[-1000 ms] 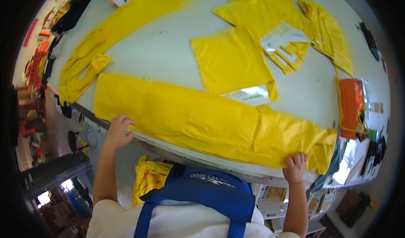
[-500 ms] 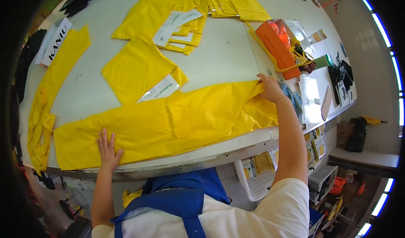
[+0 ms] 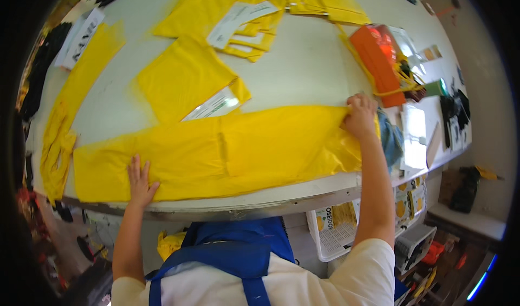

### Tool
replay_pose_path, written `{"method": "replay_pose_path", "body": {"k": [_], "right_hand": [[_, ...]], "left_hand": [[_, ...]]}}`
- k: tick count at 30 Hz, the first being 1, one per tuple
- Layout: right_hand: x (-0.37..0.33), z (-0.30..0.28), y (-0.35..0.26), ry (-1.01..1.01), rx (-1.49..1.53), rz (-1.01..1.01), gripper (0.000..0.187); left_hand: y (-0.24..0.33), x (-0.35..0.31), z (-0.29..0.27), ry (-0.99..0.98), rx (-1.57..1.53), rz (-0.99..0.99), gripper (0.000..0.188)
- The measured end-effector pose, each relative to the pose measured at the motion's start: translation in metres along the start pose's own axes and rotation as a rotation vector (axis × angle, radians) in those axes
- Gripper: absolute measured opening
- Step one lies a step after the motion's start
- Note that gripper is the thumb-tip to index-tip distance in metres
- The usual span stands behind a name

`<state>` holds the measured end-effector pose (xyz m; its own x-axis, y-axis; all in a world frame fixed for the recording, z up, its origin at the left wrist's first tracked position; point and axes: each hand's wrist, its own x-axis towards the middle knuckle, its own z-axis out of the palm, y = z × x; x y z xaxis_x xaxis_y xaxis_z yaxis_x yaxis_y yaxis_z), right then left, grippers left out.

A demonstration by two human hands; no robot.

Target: The person folds a yellow raincoat on a table, aligns the sleeves, folds the body, and secures it with a small clip. The folded coat is placed on a stack of similar items.

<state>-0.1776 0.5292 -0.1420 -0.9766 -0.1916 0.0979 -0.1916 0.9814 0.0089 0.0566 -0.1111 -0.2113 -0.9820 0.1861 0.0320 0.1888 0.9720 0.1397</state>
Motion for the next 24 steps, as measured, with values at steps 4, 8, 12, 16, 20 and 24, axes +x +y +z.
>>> {"method": "replay_pose_path", "body": {"k": [4,8,12,16,20,24], "right_hand": [[-0.031,-0.052,-0.155,0.065,0.359,-0.175,0.078],[-0.093,-0.025,-0.278,-0.249,0.277,-0.432,0.078],[-0.099,0.015,-0.276,-0.197,0.634,-0.061,0.078],[-0.084,0.020,-0.298,-0.233,1.058,0.451,0.062],[-0.039,-0.003,-0.299,-0.343,1.248,0.430,0.055],[-0.047,-0.024,-0.327,-0.333,0.604,0.087,0.066]], "left_hand": [[0.008,-0.003,-0.013,-0.049,0.008,-0.066,0.065],[-0.004,-0.006,-0.021,-0.068,-0.133,-0.068,0.062],[-0.035,-0.066,-0.024,0.234,0.027,-0.682,0.065],[-0.042,-0.090,-0.023,0.334,-0.291,-0.961,0.071],[-0.007,-0.037,-0.064,0.202,-0.180,-0.721,0.068],[0.058,0.072,-0.098,0.343,-0.582,-0.045,0.061]]}}
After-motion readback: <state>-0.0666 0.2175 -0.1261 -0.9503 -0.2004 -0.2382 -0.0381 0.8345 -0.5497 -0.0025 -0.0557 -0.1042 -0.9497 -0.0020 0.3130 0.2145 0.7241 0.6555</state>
